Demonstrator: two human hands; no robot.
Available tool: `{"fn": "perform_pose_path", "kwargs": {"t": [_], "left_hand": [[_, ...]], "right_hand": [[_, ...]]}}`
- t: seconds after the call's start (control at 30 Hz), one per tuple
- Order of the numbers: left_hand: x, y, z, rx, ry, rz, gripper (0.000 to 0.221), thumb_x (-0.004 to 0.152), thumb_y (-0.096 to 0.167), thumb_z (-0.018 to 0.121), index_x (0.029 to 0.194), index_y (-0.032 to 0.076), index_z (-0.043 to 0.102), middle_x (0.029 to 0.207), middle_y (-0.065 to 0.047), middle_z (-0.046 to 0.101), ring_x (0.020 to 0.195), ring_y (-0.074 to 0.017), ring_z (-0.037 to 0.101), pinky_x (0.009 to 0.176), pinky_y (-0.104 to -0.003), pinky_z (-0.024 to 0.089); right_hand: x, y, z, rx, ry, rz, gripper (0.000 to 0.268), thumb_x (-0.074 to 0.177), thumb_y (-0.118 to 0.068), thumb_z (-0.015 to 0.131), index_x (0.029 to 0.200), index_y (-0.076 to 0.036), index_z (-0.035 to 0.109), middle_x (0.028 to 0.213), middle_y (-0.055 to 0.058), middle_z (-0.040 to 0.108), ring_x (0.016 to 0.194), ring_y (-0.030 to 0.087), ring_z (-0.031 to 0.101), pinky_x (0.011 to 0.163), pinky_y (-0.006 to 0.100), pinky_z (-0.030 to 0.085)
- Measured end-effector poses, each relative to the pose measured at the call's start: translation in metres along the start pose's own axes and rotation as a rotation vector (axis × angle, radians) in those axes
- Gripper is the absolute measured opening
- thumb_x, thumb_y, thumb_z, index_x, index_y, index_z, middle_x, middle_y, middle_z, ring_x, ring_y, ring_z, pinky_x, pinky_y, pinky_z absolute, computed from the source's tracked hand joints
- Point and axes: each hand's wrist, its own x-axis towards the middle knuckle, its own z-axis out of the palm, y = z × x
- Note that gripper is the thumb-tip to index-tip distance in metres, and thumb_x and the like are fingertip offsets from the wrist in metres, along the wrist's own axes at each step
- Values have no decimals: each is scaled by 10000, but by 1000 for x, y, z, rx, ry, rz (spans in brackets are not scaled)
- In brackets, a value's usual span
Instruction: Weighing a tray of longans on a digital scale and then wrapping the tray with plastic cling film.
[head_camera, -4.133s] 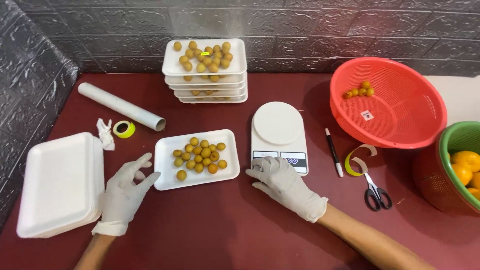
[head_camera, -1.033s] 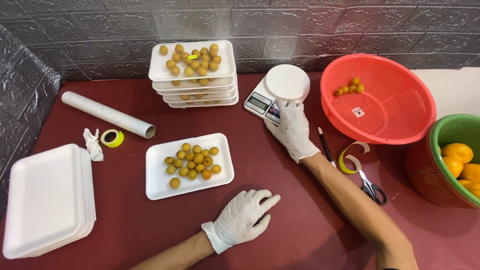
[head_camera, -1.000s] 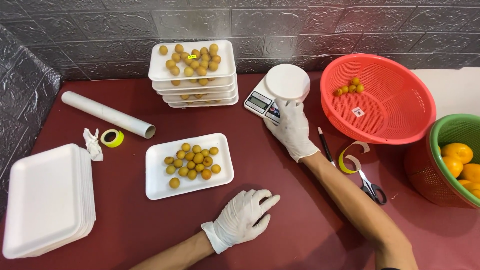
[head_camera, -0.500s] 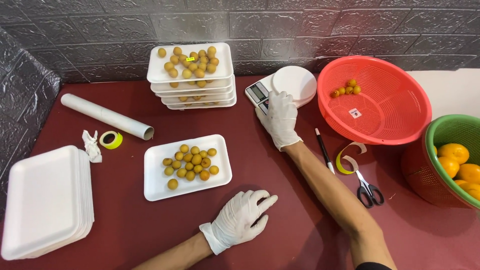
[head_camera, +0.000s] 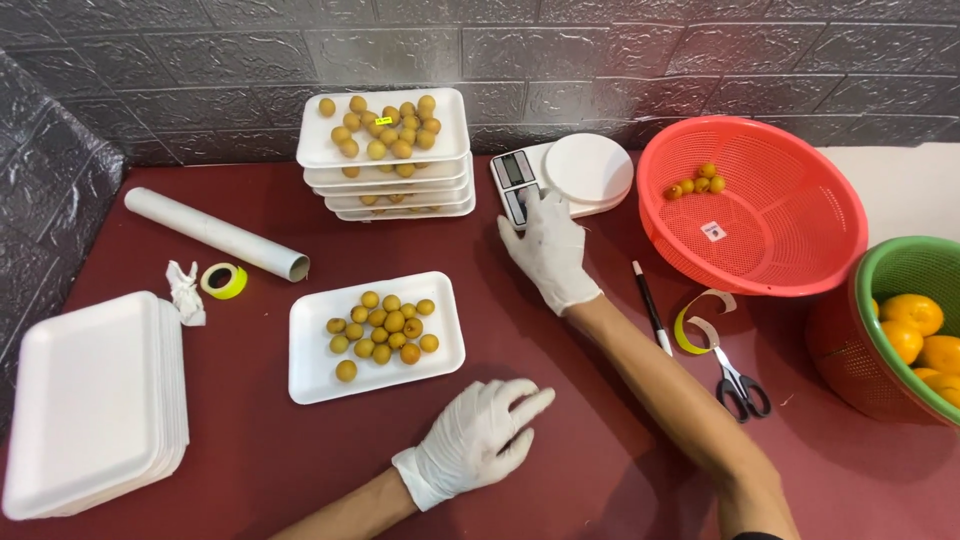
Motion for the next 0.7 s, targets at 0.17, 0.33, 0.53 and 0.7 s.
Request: {"fn": "perform_pose_path", "kwargs": {"t": [0.17,0.33,0.53,0.7], "left_hand": [[8,-14,-72,-2,122,-187,445,916,148,571,1348,53,620,1098,-120,673,870,-323,646,762,-437,496],[-38,-62,-114,205,264,-944,432,910,278,556,1321,375,650,1259,79,698,1042,-132,681,848,-339,531],[-98,-123,-143,115,225,-1302,434,1051,345,521,1428,156,623,1182,-109,711,1064,-295,693,867,-455,601],[-115,-150,-129,-101,196,-1411,482,1038,414,545,1424,136,623,1226,-119,711,1025,-256,723,804,-400,628]], "right_hand": [[-26,-36,-50,426,-526,195,241,935,-457,564,928,-243,675,830,-26,723,793,214,678,742,404,516],[-32,-64,-89,662,-933,419,209,923,-338,551,877,-174,672,794,-50,737,571,88,607,583,235,521],[-43,-53,-55,1016,-982,443,455,878,-264,690,1216,41,686,984,229,778,699,257,782,602,297,659],[-49,-50,-42,1151,-948,487,414,838,-191,755,1164,60,702,959,277,758,695,298,778,601,330,664]]}}
